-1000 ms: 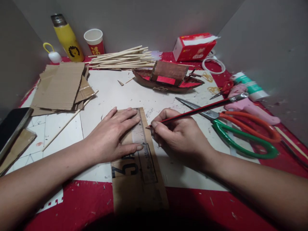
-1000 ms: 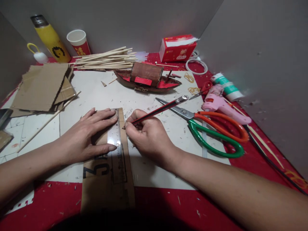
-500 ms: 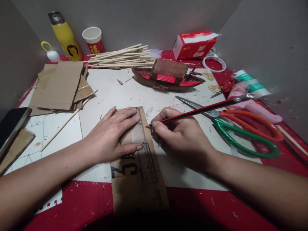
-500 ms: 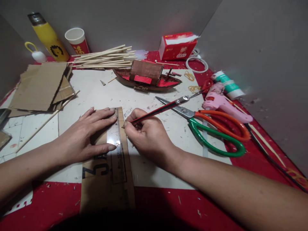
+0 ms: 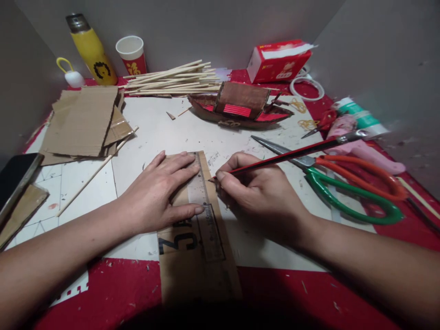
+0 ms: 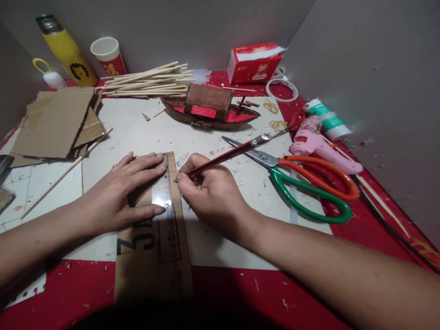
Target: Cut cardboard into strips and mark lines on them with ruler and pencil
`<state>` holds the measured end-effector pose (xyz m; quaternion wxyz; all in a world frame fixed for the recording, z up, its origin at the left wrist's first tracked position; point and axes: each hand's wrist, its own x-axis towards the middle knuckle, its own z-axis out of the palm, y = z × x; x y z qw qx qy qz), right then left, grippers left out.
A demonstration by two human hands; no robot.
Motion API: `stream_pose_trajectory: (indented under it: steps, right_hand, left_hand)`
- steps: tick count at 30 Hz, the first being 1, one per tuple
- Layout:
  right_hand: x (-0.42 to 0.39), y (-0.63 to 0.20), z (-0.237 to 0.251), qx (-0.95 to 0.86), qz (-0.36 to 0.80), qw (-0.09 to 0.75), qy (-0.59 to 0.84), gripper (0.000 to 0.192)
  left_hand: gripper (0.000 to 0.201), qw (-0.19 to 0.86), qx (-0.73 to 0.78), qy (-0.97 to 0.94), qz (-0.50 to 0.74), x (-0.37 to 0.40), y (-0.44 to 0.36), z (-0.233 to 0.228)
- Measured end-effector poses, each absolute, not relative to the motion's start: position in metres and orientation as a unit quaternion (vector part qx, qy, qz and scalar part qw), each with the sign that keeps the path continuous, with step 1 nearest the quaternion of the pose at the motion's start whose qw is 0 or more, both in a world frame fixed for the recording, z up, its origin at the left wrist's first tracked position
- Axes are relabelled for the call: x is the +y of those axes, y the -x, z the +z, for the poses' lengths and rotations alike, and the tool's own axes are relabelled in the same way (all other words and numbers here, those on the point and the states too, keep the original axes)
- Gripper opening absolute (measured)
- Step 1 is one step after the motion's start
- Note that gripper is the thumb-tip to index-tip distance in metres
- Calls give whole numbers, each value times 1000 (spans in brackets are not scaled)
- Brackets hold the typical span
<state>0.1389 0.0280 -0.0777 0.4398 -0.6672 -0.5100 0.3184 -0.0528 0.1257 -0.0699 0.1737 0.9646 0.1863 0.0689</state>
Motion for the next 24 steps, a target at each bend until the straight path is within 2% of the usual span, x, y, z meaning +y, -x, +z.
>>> stream_pose_trajectory:
  steps: [12,16,19,24]
  right_hand:
    - [27,-141,-80,-537,289,446,655,19]
    - [24,-142,-79,-478,336,510,632,16]
    - [21,-143,-76,-444,339,571,601,6]
    - [19,-146,-74,-473,295,583,591,18]
  left_hand:
    - [71,172,184,-965,75,125,52,-70]
    - [71,163,182,-967,78,125,53,-72]
    - [71,151,181,-968,86,125,54,-74]
    - [71,85,168,-976,113,121,57,-72]
